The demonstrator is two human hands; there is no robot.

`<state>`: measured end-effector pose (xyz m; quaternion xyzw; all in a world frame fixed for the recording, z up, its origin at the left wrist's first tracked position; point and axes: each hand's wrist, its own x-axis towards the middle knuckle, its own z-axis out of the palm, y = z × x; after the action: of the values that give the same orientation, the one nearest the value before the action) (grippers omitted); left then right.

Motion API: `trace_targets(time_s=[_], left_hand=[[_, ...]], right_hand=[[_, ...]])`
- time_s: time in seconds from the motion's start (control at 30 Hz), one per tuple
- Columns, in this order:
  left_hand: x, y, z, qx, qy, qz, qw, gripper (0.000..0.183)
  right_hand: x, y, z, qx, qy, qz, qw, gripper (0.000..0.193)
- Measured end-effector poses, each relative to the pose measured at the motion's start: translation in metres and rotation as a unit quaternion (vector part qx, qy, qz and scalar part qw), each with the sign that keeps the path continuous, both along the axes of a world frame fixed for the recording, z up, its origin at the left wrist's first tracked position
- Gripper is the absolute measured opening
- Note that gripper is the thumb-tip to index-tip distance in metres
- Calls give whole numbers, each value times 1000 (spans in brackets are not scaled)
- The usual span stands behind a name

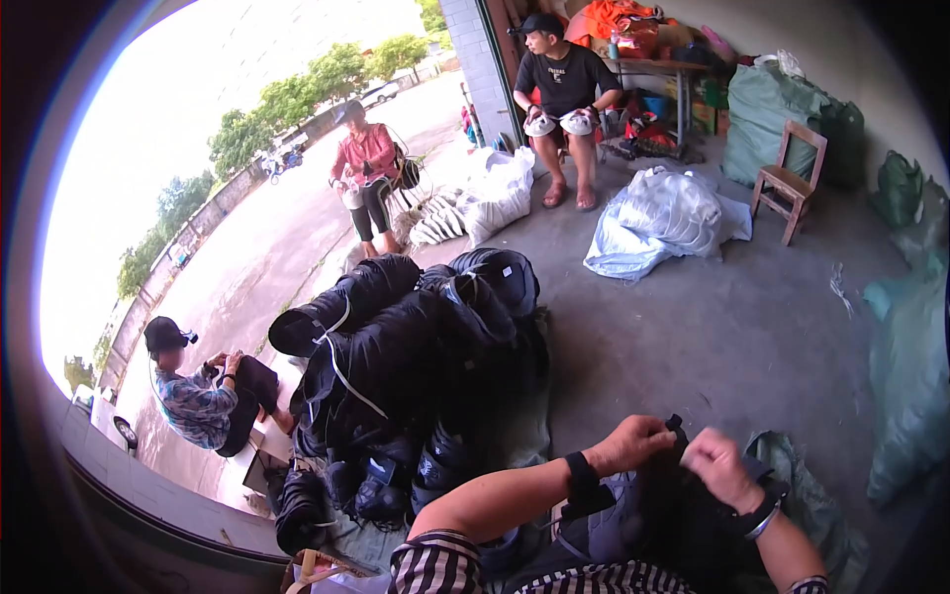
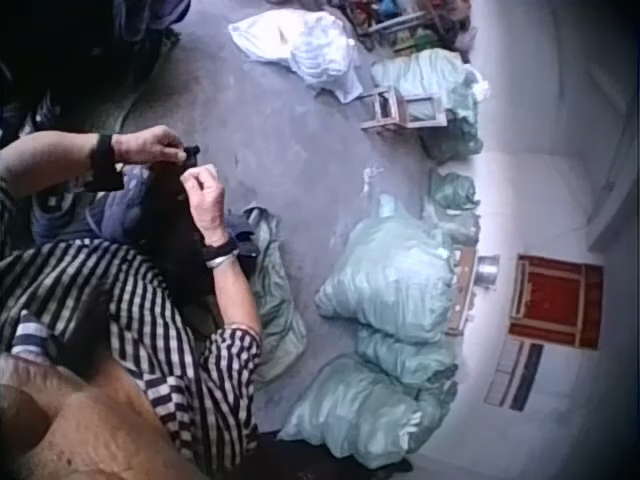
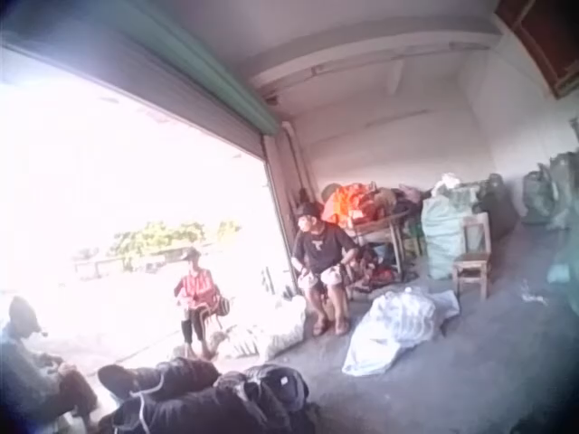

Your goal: Lacing shoelaces on a pair of black sneakers.

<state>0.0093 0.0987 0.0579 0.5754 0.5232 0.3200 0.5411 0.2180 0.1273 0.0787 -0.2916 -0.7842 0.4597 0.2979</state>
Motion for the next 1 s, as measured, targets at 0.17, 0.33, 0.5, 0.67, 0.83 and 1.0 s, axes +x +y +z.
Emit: trace_targets(time_s=[0.17, 0.33, 0.5, 0.67, 0.83, 1.0], left_hand=[[-17, -9, 4, -58, -185, 29, 981, 22], [-24, -13, 11, -38, -258, 40, 964, 11], [-21, -9, 5, 34, -218, 12, 975, 12], [-15, -10, 14, -61, -183, 51, 980, 20], [-18, -9, 31, 17, -80, 15, 997, 18], [20, -19, 84, 32, -149, -248, 957, 23]], right_hand=[[-16, 12, 30, -305, 86, -40, 948, 16], [-42, -17, -5, -340, 117, 51, 932, 21], [-51, -24, -6, -295, 76, -10, 953, 8], [-19, -14, 54, -372, 194, 67, 905, 11], [6, -29, 125, -227, 228, 138, 937, 8], [12, -31, 111, -265, 255, 93, 925, 5]])
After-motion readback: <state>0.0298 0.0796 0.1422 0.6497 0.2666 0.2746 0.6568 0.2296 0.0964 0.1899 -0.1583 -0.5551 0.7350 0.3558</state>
